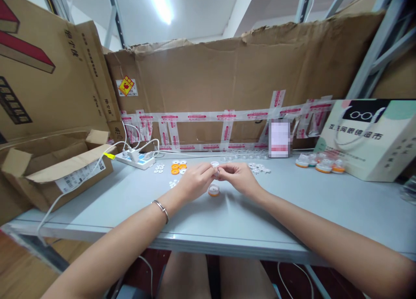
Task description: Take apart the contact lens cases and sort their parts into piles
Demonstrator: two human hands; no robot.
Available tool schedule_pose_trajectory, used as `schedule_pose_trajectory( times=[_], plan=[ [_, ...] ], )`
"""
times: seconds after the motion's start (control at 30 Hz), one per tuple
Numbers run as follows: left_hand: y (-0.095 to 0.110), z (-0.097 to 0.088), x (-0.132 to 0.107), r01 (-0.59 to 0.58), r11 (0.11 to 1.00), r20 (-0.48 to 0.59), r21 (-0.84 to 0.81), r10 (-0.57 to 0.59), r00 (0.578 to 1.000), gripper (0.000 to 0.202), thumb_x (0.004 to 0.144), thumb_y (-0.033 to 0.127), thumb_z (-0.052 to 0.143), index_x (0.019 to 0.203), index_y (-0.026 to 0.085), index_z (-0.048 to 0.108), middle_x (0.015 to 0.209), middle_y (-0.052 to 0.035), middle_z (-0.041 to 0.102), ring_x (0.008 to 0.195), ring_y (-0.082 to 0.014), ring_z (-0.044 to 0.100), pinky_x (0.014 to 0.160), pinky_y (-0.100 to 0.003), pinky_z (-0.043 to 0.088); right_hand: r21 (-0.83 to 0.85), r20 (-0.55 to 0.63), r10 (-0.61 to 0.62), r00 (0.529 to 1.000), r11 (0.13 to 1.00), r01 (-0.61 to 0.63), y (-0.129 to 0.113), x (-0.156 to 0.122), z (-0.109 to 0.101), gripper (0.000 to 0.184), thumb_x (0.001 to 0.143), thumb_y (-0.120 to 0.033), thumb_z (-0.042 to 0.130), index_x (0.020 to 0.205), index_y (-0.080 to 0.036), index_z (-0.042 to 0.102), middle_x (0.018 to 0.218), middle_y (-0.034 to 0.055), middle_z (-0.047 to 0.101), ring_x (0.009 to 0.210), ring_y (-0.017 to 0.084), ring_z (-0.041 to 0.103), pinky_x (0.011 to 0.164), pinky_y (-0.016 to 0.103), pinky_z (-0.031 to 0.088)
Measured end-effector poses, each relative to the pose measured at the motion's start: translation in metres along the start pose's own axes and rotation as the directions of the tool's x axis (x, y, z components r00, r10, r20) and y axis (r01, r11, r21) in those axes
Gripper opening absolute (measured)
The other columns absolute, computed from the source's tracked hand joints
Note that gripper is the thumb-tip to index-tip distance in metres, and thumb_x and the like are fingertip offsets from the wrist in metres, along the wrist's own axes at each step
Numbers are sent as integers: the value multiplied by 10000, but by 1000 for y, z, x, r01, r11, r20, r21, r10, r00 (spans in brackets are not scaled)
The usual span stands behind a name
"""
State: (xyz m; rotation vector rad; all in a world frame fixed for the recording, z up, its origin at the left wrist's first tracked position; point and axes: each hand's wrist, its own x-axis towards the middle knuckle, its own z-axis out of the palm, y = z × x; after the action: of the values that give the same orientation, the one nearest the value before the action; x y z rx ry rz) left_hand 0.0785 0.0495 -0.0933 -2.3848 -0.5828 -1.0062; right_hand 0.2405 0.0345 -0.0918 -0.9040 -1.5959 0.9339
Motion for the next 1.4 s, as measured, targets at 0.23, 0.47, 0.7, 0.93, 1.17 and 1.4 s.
schedule_pose_trajectory(
  times=[0.23, 0.47, 0.7, 0.93, 1.17, 1.4],
  plan=[
    [-4, 0, -1, 18, 997, -3, -78, -19, 1000, 119, 851, 185, 450, 805, 145, 551, 751, -42, 595, 715, -139, 553, 641, -249, 467, 221, 62, 298, 952, 926, -305, 1, 7, -3, 182, 566, -256, 723, 694, -160, 634, 610, -2, 656, 593, 113, 619, 664, 262, 509],
    [-1, 0, 3, 71, 945, -135, -319, -119, 984, 67, 793, 172, 556, 857, 152, 555, 792, -40, 619, 740, -125, 567, 665, -245, 469, 319, 174, 367, 914, 857, -405, 6, 10, -4, 165, 640, -301, 669, 712, -162, 618, 649, 4, 656, 619, 89, 622, 662, 217, 483],
    [-6, -9, 7, 252, 848, -214, -467, -384, 898, 96, 752, 189, 612, 822, 145, 564, 761, -30, 597, 696, -108, 558, 656, -234, 473, -69, -250, 116, 961, 988, -137, 9, 29, -39, 93, 688, -234, 612, 707, -178, 540, 647, 11, 640, 600, 120, 620, 627, 254, 507],
    [-13, -6, 5, 313, 825, -107, -470, -405, 908, 123, 760, 165, 576, 882, 158, 589, 786, -30, 602, 700, -109, 544, 657, -241, 459, -324, -295, 126, 947, 920, -223, 32, 41, -87, 41, 666, -181, 601, 661, -173, 562, 571, 29, 630, 546, 153, 605, 606, 297, 487],
    [-15, -5, 3, 359, 801, -68, -480, -441, 895, 136, 760, 181, 576, 890, 166, 611, 782, -25, 622, 702, -108, 550, 637, -231, 449, -572, -256, 77, 964, 792, -215, 45, 42, -81, 42, 589, -179, 632, 561, -170, 662, 611, 63, 664, 692, 240, 607, 687, 337, 426],
    [-14, -5, 4, 384, 782, -55, -491, -467, 882, 149, 767, 192, 564, 898, 157, 626, 806, -40, 636, 683, -109, 552, 622, -231, 457, -570, -237, 56, 970, 800, -185, 43, 41, -82, 120, 613, -278, 628, 639, -180, 693, 648, 55, 678, 674, 229, 603, 655, 332, 420]
  ],
)
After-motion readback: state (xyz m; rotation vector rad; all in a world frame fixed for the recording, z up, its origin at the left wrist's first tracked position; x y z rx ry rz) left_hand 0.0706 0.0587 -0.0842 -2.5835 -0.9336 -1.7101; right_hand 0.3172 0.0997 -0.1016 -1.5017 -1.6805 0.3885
